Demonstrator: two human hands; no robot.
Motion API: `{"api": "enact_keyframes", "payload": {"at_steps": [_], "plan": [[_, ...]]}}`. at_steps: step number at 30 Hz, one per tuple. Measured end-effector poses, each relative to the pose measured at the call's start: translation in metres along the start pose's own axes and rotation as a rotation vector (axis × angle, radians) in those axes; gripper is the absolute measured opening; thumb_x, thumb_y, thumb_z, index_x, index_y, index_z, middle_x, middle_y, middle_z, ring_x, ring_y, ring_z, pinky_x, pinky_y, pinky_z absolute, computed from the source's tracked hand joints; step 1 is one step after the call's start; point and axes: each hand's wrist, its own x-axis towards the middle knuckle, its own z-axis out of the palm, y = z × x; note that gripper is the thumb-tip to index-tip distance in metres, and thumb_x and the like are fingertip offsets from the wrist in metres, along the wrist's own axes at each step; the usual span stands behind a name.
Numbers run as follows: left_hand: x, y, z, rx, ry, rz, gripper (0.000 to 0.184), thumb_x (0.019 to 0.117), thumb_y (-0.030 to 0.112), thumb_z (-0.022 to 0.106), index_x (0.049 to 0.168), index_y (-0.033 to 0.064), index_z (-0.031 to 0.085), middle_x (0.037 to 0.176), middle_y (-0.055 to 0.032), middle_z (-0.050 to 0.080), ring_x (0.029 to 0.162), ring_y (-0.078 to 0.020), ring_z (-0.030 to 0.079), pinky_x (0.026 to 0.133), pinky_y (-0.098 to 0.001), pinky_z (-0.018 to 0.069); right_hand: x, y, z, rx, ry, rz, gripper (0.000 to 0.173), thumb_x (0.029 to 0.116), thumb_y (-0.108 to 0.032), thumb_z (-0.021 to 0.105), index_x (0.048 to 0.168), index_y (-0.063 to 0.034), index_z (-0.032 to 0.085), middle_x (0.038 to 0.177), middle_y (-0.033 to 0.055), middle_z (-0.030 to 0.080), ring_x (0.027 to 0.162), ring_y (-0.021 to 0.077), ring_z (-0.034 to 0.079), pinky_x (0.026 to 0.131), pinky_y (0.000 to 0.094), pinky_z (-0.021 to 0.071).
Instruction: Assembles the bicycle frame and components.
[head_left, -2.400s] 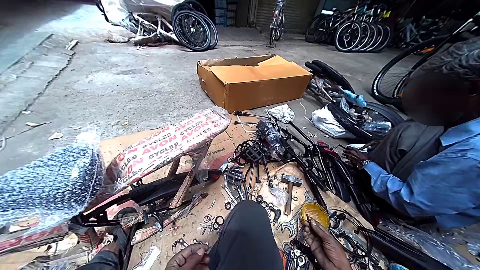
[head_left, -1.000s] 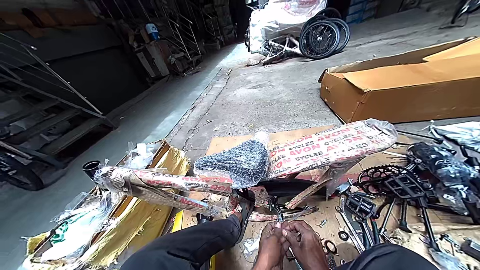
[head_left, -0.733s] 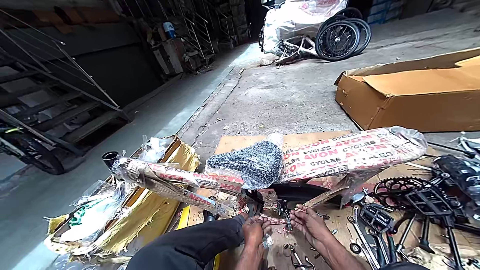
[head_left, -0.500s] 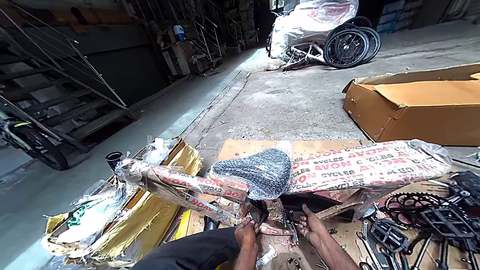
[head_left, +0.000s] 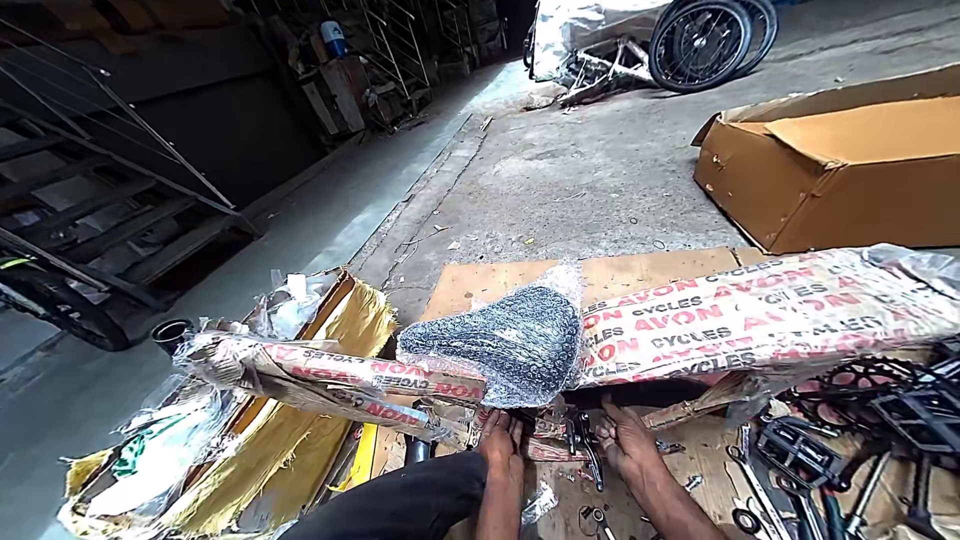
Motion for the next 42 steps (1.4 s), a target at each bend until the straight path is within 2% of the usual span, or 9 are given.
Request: {"api": "enact_keyframes", "payload": {"at_steps": [4,7,9,14,19,24,26,35,42], "plan": [[0.001,-0.002,0.0,-0.005,-0.016,0.012,0.036,0.1061,0.004,0.049,0.141,-0.0035,0.049,0.129,-0.0224,0.061,0.105,-0.0282,0.066,0.09,-0.0404,0.057,-0.017,-0.013,0.012,-0.138,-0.112,-0.231,0.014,0.0983,0.002,0.063,0.112,-0.0015,0.062,0.081,0.0083,0.066,0.05,0.0083,0.048,0.044,0.021,0.0412],[0.002,-0.002,0.0,-0.018,-0.027,0.018,0.036,0.1061,0.004,0.049,0.142,-0.0036,0.047,0.127,-0.0219,0.061,0.104,-0.0276,0.066,0.089,-0.0394,0.0573,-0.023,-0.024,0.016,-0.267,-0.202,-0.352,0.014,0.0941,0.005,0.068,0.107,-0.0003,0.066,0.083,0.0082,0.07,0.055,0.0096,0.055,0.047,0.022,0.046],[0.003,-0.002,0.0,-0.018,-0.04,0.017,0.036,0.1061,0.004,0.049,0.142,-0.0039,0.048,0.127,-0.0225,0.062,0.104,-0.0284,0.067,0.089,-0.0396,0.0578,-0.025,-0.027,0.018,-0.305,-0.227,-0.392,0.014,0.0932,0.004,0.07,0.106,0.0,0.067,0.082,0.0082,0.07,0.057,0.0105,0.056,0.048,0.023,0.046],[0.005,0.0,0.003,-0.028,-0.06,0.0,0.026,0.1044,0.001,0.049,0.129,-0.0045,0.053,0.111,-0.0202,0.065,0.092,-0.0267,0.067,0.081,-0.0393,0.0594,-0.026,-0.029,0.019,-0.315,-0.244,-0.405,0.016,0.0927,0.006,0.069,0.107,0.0004,0.066,0.084,0.0082,0.069,0.058,0.011,0.056,0.05,0.0235,0.0482],[0.012,-0.001,0.002,-0.06,-0.107,-0.022,0.018,0.1045,0.0,0.046,0.12,-0.0034,0.054,0.103,-0.018,0.065,0.087,-0.0262,0.068,0.078,-0.0392,0.061,-0.023,-0.031,0.018,-0.305,-0.252,-0.419,0.016,0.0914,0.008,0.07,0.106,0.0013,0.067,0.084,0.0095,0.071,0.058,0.0118,0.057,0.05,0.0234,0.0489],[0.017,-0.001,0.0,-0.039,-0.122,-0.034,0.02,0.1033,-0.003,0.046,0.122,-0.0035,0.054,0.106,-0.0189,0.065,0.09,-0.0268,0.068,0.078,-0.0398,0.0605,-0.025,-0.035,0.019,-0.332,-0.271,-0.442,0.016,0.0925,0.007,0.068,0.107,0.0009,0.067,0.083,0.0092,0.069,0.058,0.012,0.055,0.051,0.024,0.0477],[0.017,-0.001,0.001,-0.026,-0.115,-0.016,0.017,0.1023,-0.004,0.047,0.117,-0.0042,0.056,0.101,-0.0185,0.067,0.086,-0.0264,0.069,0.075,-0.039,0.0615,-0.024,-0.036,0.019,-0.329,-0.277,-0.44,0.016,0.0923,0.008,0.068,0.107,0.0007,0.067,0.084,0.0094,0.069,0.058,0.0118,0.056,0.051,0.0236,0.0479],[0.017,-0.004,-0.004,-0.093,-0.15,-0.019,0.021,0.1052,0.001,0.046,0.123,-0.0024,0.055,0.108,-0.019,0.068,0.093,-0.0286,0.07,0.081,-0.0411,0.0616,-0.021,-0.033,0.017,-0.308,-0.287,-0.431,0.016,0.0908,0.006,0.072,0.105,0.0014,0.068,0.085,0.0113,0.07,0.058,0.0133,0.057,0.051,0.0248,0.0486],[0.019,-0.005,-0.005,-0.081,-0.189,-0.006,0.02,0.1055,0.001,0.045,0.122,-0.0036,0.055,0.107,-0.0203,0.069,0.094,-0.0303,0.071,0.082,-0.0421,0.0621,-0.02,-0.032,0.017,-0.316,-0.274,-0.412,0.017,0.0909,0.002,0.074,0.107,0.0002,0.071,0.088,0.0113,0.072,0.06,0.0137,0.058,0.053,0.0255,0.0496]]}}
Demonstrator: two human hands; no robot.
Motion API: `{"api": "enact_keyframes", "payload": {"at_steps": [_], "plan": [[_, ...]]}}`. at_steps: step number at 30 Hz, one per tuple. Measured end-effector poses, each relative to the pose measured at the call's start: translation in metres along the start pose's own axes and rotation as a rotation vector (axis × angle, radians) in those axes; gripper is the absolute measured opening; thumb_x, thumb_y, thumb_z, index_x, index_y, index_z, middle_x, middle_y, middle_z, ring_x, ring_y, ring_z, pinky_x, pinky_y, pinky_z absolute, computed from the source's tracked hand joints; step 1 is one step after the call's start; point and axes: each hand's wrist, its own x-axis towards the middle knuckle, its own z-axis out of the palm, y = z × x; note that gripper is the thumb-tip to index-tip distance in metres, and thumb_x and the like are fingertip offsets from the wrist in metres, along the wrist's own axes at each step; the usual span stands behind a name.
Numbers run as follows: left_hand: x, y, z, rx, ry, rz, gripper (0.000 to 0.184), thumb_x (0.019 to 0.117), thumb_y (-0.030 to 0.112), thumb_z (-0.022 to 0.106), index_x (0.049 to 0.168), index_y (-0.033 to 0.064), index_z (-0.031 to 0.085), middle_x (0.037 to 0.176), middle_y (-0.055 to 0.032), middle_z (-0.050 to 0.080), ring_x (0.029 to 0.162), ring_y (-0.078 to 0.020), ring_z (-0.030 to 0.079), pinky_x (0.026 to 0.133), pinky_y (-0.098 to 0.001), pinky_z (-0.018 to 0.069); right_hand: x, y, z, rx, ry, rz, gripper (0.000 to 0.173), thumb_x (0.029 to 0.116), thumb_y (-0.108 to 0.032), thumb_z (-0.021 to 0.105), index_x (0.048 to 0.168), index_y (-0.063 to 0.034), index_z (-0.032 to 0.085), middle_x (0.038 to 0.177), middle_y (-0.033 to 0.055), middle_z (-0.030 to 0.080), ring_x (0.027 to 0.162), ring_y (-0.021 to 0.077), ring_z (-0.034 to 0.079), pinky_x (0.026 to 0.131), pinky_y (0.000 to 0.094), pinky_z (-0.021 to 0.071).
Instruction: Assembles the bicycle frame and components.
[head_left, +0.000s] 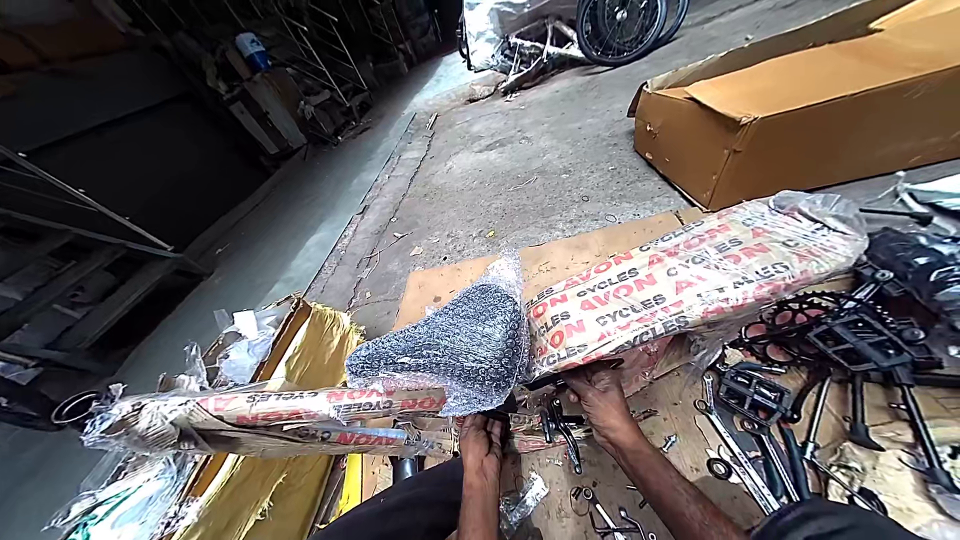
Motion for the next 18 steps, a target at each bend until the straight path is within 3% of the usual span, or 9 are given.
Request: {"api": "enact_keyframes", "payload": {"at_steps": [6,15,18], "plan": [[-0.002,0.002,0.0,-0.021,-0.019,-0.014,0.021,0.1069,0.003,0.043,0.124,-0.0039,0.053,0.111,-0.0229,0.068,0.098,-0.0338,0.072,0.083,-0.045,0.0627,0.001,-0.004,0.002,-0.006,0.007,0.015,0.013,0.0895,0.005,0.073,0.101,0.0001,0.07,0.083,0.0109,0.069,0.059,0.0138,0.057,0.053,0.0257,0.0495],[-0.003,0.003,0.01,-0.069,0.063,-0.078,0.021,0.1058,0.005,0.046,0.125,-0.0012,0.052,0.109,-0.0201,0.067,0.094,-0.0302,0.07,0.082,-0.0407,0.0621,0.002,-0.003,0.002,0.013,0.009,0.007,0.013,0.0899,0.006,0.072,0.101,0.001,0.069,0.081,0.0105,0.069,0.057,0.0134,0.056,0.051,0.0257,0.0487],[-0.005,-0.001,0.006,-0.123,0.01,-0.082,0.025,0.1089,0.012,0.043,0.13,0.0006,0.052,0.114,-0.0191,0.067,0.101,-0.0307,0.07,0.088,-0.0425,0.0606,0.003,-0.004,0.001,0.021,0.005,0.008,0.012,0.0896,0.007,0.072,0.101,0.0017,0.069,0.081,0.0117,0.07,0.057,0.0137,0.056,0.051,0.0256,0.0486]]}}
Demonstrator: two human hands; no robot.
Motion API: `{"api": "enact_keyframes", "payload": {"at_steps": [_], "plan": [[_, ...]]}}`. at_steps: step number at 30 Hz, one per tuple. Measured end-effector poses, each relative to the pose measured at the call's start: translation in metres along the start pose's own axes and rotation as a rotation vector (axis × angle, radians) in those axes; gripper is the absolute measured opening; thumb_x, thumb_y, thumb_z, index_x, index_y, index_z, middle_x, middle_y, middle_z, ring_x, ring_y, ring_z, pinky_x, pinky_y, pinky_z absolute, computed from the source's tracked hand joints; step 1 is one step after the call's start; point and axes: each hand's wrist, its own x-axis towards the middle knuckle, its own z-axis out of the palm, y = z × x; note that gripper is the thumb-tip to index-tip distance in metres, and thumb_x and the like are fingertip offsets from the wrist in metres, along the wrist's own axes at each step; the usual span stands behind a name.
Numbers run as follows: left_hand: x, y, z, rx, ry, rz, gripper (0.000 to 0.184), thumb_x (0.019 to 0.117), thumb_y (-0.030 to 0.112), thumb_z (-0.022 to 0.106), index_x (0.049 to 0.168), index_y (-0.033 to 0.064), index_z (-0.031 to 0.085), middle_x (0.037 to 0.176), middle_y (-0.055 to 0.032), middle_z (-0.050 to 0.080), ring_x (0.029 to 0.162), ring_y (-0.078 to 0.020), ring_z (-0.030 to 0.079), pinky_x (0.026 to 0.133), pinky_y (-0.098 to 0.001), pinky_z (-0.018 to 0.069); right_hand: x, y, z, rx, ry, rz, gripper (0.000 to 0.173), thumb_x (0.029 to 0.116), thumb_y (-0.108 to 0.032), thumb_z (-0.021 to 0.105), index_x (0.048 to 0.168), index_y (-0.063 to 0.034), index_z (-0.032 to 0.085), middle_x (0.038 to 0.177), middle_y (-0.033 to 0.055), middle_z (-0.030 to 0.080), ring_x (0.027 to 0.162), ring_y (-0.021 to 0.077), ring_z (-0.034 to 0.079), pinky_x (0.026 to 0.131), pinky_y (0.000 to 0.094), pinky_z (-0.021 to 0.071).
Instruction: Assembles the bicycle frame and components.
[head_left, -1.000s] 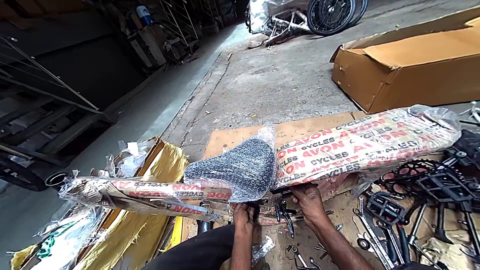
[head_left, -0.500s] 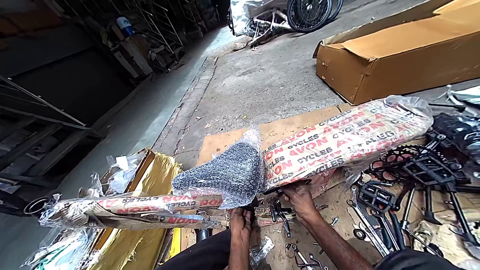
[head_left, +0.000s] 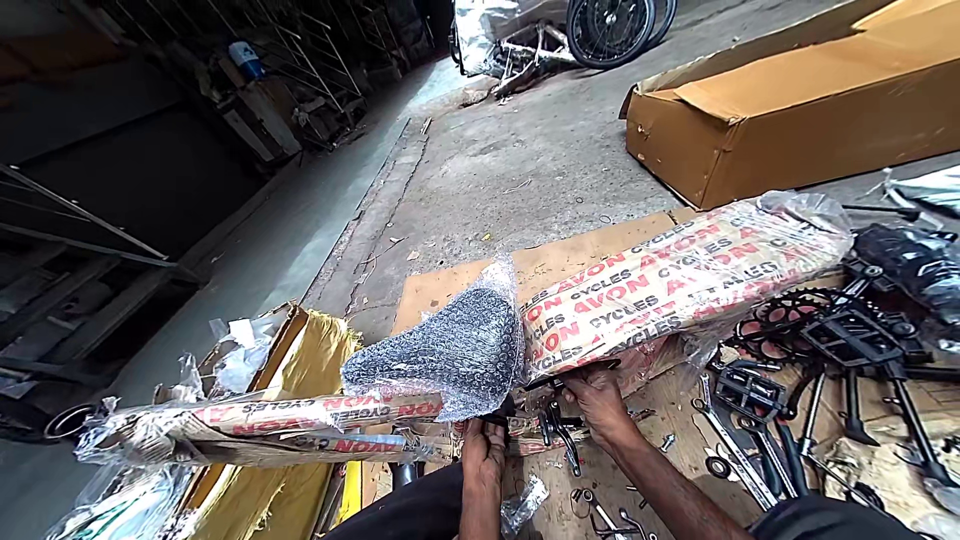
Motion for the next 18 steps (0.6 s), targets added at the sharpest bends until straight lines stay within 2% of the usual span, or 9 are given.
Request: {"api": "enact_keyframes", "payload": {"at_steps": [4,7,9,12,16,18], "plan": [[-0.013,0.003,-0.002,-0.054,-0.057,0.019,0.033,0.1104,0.023,0.039,0.132,0.0008,0.051,0.121,-0.0209,0.066,0.109,-0.0346,0.068,0.093,-0.0481,0.0577,0.0,0.002,-0.002,-0.009,-0.009,0.002,0.013,0.0902,0.005,0.072,0.102,0.0008,0.069,0.081,0.0111,0.069,0.058,0.0143,0.056,0.052,0.0263,0.0489],[-0.022,0.006,-0.001,-0.068,-0.1,0.048,0.035,0.107,0.026,0.038,0.126,0.0002,0.052,0.119,-0.0214,0.067,0.109,-0.0363,0.067,0.094,-0.0513,0.0558,0.001,0.001,-0.002,-0.013,-0.015,0.002,0.013,0.0905,0.005,0.072,0.102,0.0012,0.069,0.082,0.0115,0.069,0.058,0.0145,0.056,0.052,0.0264,0.049],[-0.025,0.006,0.001,-0.057,-0.097,0.05,0.033,0.1061,0.023,0.042,0.125,-0.0008,0.053,0.116,-0.0219,0.067,0.107,-0.0365,0.068,0.093,-0.0502,0.0573,0.0,-0.001,-0.001,-0.021,-0.02,0.006,0.013,0.0911,0.004,0.072,0.104,0.0014,0.068,0.082,0.0118,0.069,0.058,0.0148,0.056,0.052,0.027,0.0494],[-0.023,0.004,0.001,-0.018,-0.095,0.039,0.03,0.1078,0.016,0.049,0.131,-0.0014,0.053,0.119,-0.0215,0.067,0.107,-0.0336,0.069,0.093,-0.0448,0.059,0.0,-0.002,0.0,-0.029,-0.027,-0.003,0.013,0.0919,0.003,0.071,0.104,0.0011,0.068,0.082,0.0113,0.069,0.058,0.0139,0.056,0.052,0.0263,0.0484],[-0.017,0.005,-0.002,-0.007,-0.119,0.009,0.031,0.1097,0.02,0.047,0.135,0.0013,0.051,0.119,-0.0202,0.067,0.106,-0.0321,0.069,0.091,-0.0454,0.0592,-0.001,-0.002,-0.004,-0.009,-0.049,0.0,0.011,0.0926,0.004,0.07,0.104,0.0035,0.068,0.084,0.0139,0.07,0.056,0.0138,0.056,0.049,0.0254,0.0471],[-0.015,0.007,-0.002,-0.02,-0.123,-0.006,0.028,0.1098,0.018,0.045,0.13,-0.0001,0.052,0.114,-0.021,0.068,0.101,-0.032,0.07,0.088,-0.0452,0.0598,-0.004,0.001,-0.009,0.016,-0.08,0.033,0.015,0.0952,0.002,0.068,0.11,0.004,0.067,0.089,0.0152,0.071,0.057,0.0133,0.056,0.049,0.0246,0.047]]}}
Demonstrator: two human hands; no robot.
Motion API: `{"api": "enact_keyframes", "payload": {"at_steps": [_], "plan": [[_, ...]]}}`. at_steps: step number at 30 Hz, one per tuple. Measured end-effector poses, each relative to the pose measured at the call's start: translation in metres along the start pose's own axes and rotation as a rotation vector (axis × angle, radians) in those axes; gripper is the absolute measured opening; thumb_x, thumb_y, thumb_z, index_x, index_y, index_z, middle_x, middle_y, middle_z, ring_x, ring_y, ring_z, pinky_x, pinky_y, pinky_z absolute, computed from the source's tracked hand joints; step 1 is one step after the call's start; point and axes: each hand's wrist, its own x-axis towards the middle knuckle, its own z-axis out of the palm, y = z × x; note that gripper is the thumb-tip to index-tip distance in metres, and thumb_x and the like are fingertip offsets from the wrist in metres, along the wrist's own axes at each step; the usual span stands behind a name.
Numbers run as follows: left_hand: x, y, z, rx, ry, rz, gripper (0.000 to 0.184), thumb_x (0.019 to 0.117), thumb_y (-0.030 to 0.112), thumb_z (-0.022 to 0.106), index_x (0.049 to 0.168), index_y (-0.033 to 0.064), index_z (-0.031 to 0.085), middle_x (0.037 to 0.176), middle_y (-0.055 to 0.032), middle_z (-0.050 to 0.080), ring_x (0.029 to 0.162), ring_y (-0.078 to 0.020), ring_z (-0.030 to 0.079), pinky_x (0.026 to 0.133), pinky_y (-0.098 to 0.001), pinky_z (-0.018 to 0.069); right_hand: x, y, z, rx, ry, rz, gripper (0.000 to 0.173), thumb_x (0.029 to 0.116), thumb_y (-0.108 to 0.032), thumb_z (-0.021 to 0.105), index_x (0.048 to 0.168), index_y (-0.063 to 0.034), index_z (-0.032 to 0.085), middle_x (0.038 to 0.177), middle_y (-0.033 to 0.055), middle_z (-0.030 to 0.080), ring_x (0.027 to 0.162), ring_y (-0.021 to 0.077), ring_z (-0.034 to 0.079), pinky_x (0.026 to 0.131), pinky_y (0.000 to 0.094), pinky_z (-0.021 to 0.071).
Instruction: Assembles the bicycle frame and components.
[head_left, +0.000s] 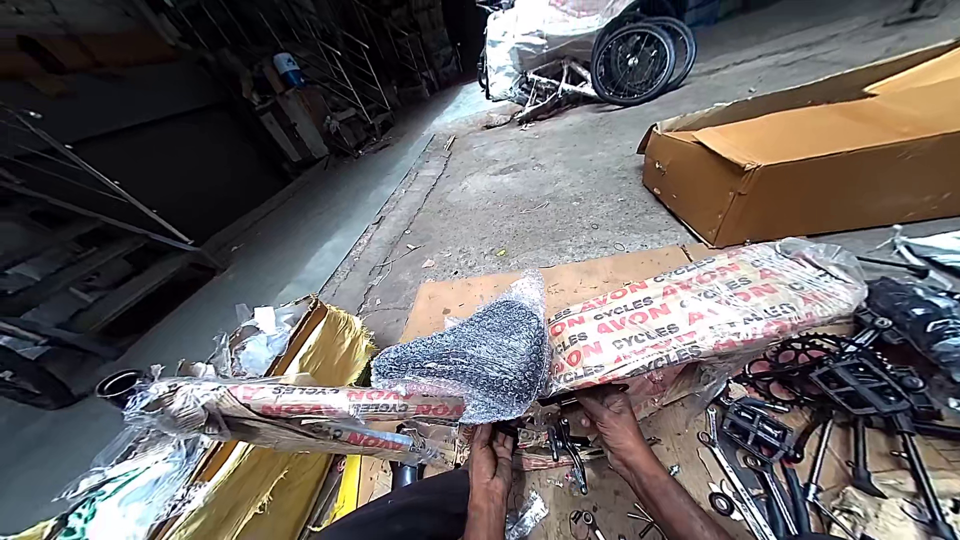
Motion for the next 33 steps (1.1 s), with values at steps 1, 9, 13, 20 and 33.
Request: {"api": "enact_keyframes", "payload": {"at_steps": [1,9,13,20,33], "plan": [[0.001,0.001,0.0,-0.003,-0.007,-0.008,0.027,0.1098,0.017,0.045,0.129,-0.0004,0.052,0.112,-0.0209,0.068,0.099,-0.0315,0.07,0.087,-0.0449,0.0599,-0.002,0.003,-0.002,0.018,-0.012,0.025,0.016,0.0957,0.001,0.068,0.111,0.0038,0.066,0.088,0.0147,0.071,0.057,0.0126,0.056,0.049,0.024,0.0469],[0.002,0.011,0.0,0.033,-0.033,-0.061,0.025,0.1102,0.016,0.046,0.126,-0.002,0.053,0.104,-0.0185,0.068,0.09,-0.0283,0.07,0.083,-0.0425,0.0597,-0.033,0.021,0.005,-0.221,-0.075,0.177,0.047,0.0905,0.002,0.062,0.135,-0.001,0.048,0.093,0.0084,0.061,0.073,0.0156,0.061,0.061,0.0297,0.0545],[0.001,0.012,0.003,0.056,-0.012,-0.06,0.025,0.1091,0.017,0.05,0.123,-0.0037,0.055,0.101,-0.0178,0.068,0.087,-0.0259,0.069,0.081,-0.0408,0.0594,-0.05,0.015,0.034,-0.388,0.003,0.524,0.031,0.0969,0.012,0.05,0.127,0.0056,0.056,0.106,0.0144,0.065,0.082,0.019,0.068,0.071,0.0334,0.0592],[0.003,0.007,0.008,0.125,0.035,0.008,0.02,0.1039,0.014,0.061,0.107,-0.0056,0.058,0.089,-0.0168,0.067,0.076,-0.0224,0.067,0.07,-0.0363,0.0588,-0.041,0.046,0.081,-0.4,-0.032,0.349,0.026,0.107,-0.001,0.047,0.132,0.0061,0.051,0.113,0.0201,0.074,0.09,0.0284,0.077,0.079,0.0406,0.0654],[0.002,0.017,0.013,0.105,0.067,-0.048,0.019,0.1012,0.014,0.065,0.108,-0.0038,0.061,0.103,-0.0172,0.067,0.092,-0.0236,0.065,0.081,-0.0394,0.0561,-0.007,0.094,0.115,-0.937,0.269,-0.063,0.034,0.0808,-0.023,0.087,0.104,-0.0013,0.075,0.101,0.0163,0.075,0.101,0.0292,0.071,0.094,0.0549,0.0536]]}}
